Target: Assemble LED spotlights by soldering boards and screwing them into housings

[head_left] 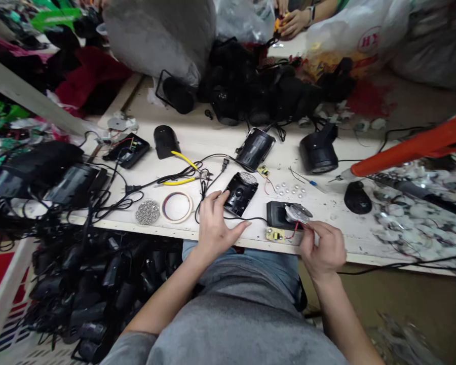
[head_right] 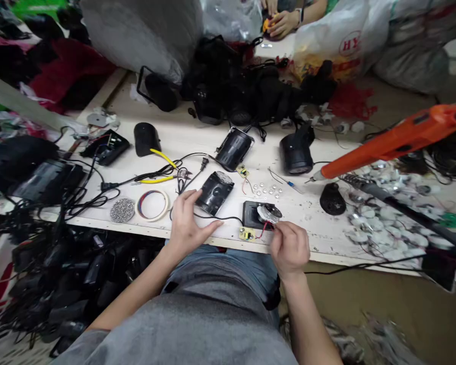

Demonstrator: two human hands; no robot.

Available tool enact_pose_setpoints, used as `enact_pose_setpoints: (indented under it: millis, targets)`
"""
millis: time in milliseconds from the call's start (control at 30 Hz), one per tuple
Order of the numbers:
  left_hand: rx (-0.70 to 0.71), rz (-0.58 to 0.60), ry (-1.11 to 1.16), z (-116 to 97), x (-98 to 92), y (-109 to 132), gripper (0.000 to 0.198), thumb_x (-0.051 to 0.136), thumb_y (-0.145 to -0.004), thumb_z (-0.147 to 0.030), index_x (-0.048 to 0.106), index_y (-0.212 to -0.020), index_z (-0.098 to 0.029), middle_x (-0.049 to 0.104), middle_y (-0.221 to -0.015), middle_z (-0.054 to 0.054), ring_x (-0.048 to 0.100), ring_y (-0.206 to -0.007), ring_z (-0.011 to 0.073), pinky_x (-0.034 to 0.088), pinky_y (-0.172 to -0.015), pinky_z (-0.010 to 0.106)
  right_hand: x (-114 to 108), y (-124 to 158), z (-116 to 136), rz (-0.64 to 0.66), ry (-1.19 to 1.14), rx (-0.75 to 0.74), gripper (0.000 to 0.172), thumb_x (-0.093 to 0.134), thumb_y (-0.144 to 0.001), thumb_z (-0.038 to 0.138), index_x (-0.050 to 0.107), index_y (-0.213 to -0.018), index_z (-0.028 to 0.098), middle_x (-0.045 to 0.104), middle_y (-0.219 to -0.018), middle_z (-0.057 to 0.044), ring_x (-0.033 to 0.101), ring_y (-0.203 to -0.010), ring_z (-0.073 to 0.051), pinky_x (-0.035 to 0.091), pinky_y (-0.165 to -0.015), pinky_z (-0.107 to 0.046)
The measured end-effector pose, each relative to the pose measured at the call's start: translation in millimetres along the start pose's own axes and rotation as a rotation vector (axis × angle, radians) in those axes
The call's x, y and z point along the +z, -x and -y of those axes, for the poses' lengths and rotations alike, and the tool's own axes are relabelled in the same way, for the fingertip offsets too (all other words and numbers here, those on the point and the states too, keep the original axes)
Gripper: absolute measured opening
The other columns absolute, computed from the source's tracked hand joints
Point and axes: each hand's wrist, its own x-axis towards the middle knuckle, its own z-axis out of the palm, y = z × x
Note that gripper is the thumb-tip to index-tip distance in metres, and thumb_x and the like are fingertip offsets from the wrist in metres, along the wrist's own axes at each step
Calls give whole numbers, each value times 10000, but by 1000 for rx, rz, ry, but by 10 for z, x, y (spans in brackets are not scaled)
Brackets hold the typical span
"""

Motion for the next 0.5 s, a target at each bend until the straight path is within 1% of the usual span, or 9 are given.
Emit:
enact_pose_setpoints:
  millis: [67,100,200,233,267,333,367,433,500]
  targets:
    - [0,-1,-16,-4,43,8,752,771,-801,-498,460,-1391,-150,567,-1271,181,562,-1216,329,485,-1031,489,-16,-47,50,-32,-62,38,219,648,-840,40,625,-984,204,683,-807,-30,670,-712,-169,546,-647,-290]
    - [-2,-9,-14,2,57,8,728,761,-817,-468,454,-1395,-149,577,-1262,178,573,-1206,322,490,-1028,479,-18,-83,99,-44,-126,87,201,655,-841,55,625,-968,208,680,-804,-25,672,-714,-169,543,-646,-293]
    - [2,-43,31,37,65,-1,668,730,-839,-361,438,-1406,-163,590,-1266,166,584,-1211,301,502,-1032,458,47,-244,316,-28,-434,360,103,679,-860,152,613,-908,216,672,-821,-24,678,-743,-172,536,-632,-297]
    - [8,-51,51,48,60,-4,660,724,-836,-327,435,-1408,-168,588,-1277,164,581,-1222,297,502,-1039,455,102,-312,395,2,-546,472,84,687,-867,203,607,-889,217,671,-828,-27,678,-746,-172,537,-621,-296]
    - [14,-54,68,56,54,-6,655,718,-832,-295,435,-1409,-172,584,-1288,164,576,-1235,295,500,-1048,456,175,-384,465,50,-653,590,109,701,-866,261,600,-870,218,671,-823,-26,679,-735,-170,540,-611,-294]
    - [22,-56,91,58,41,-9,645,711,-823,-250,443,-1406,-177,575,-1303,166,569,-1249,292,495,-1063,463,361,-520,562,184,-821,793,223,744,-826,382,588,-831,223,669,-778,-11,669,-662,-157,547,-583,-290]
    - [22,-59,100,53,33,-10,640,710,-821,-239,450,-1403,-174,570,-1307,170,567,-1253,292,493,-1069,466,461,-578,585,257,-874,860,278,769,-791,431,583,-815,225,667,-751,-4,661,-627,-152,550,-575,-291]
    - [15,-79,120,32,16,-16,632,709,-819,-231,460,-1395,-164,561,-1315,179,562,-1263,294,492,-1074,469,636,-659,596,362,-921,919,348,803,-729,486,581,-791,225,664,-711,3,640,-579,-145,550,-562,-292]
    - [3,-104,144,7,-6,-26,629,707,-819,-237,461,-1392,-163,560,-1323,181,557,-1274,294,495,-1075,468,745,-699,585,402,-924,921,363,817,-701,495,589,-779,223,670,-702,-1,622,-563,-138,536,-549,-283]
